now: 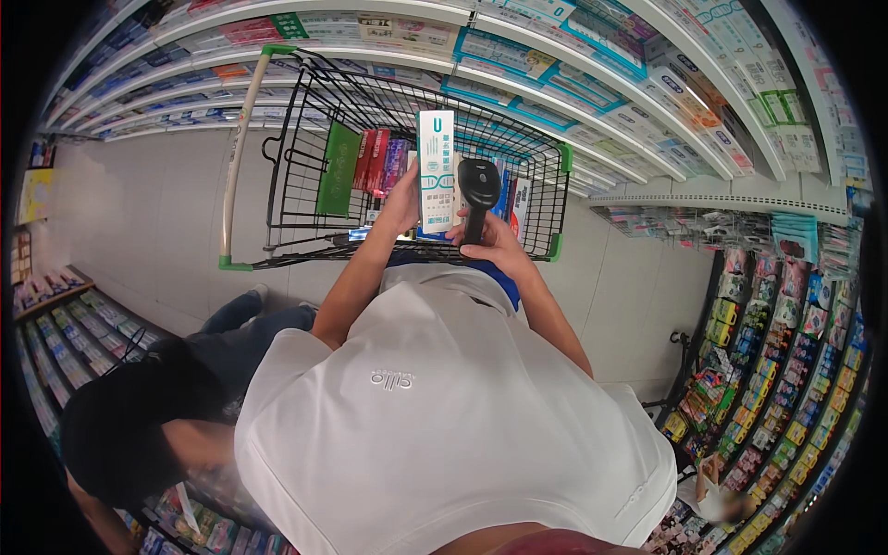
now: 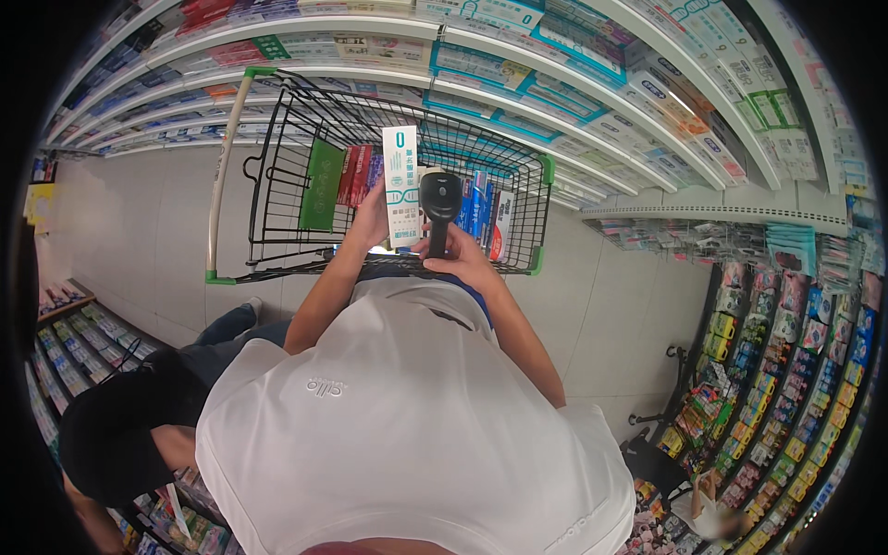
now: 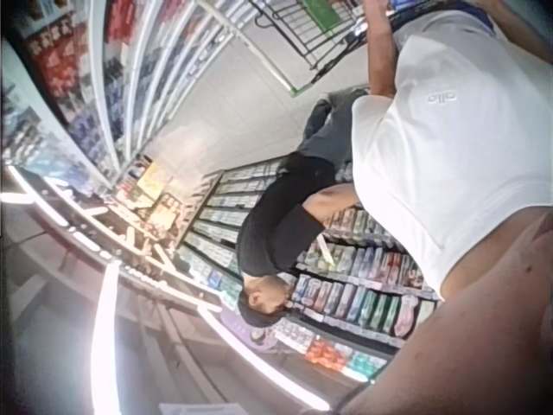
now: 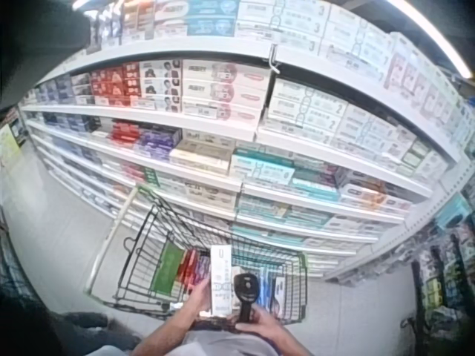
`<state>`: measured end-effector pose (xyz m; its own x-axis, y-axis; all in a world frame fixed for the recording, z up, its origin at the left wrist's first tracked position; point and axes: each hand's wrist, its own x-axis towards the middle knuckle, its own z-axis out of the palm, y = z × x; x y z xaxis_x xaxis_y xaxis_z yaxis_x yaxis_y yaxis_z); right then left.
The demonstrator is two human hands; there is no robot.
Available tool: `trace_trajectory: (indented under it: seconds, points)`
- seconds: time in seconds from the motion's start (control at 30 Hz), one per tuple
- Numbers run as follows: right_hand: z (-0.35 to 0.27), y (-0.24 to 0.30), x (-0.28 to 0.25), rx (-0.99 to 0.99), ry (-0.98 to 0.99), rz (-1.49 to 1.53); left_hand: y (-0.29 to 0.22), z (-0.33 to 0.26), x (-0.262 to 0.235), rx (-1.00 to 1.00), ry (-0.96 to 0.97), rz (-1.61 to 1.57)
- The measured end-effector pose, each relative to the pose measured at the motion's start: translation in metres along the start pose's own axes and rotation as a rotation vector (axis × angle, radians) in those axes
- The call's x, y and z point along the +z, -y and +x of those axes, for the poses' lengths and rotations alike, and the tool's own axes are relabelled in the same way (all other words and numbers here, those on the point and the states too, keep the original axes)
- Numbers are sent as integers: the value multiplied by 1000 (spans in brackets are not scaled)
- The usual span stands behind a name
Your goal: Scan product barcodes in the shopping cart and on the shelves using a handheld scanner.
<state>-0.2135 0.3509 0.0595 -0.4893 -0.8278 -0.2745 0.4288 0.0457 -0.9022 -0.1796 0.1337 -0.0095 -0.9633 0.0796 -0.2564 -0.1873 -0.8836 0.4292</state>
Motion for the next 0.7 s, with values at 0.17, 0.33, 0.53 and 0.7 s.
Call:
trace_trajectory:
  seconds: [0.17, 0.33, 0.53, 0.7]
  points:
    - [-2, 2, 0, -1, 1, -12, 5, 0, -14, 81, -89, 20]
    - [-2, 1, -1, -3, -13, -6, 1, -1, -24, 44, -106, 239]
    - [0, 4, -1, -18, -3, -40, 0, -10, -1, 20, -155, 139]
    - [0, 3, -2, -17, 12, -50, -8, -6, -5, 13, -79, 255]
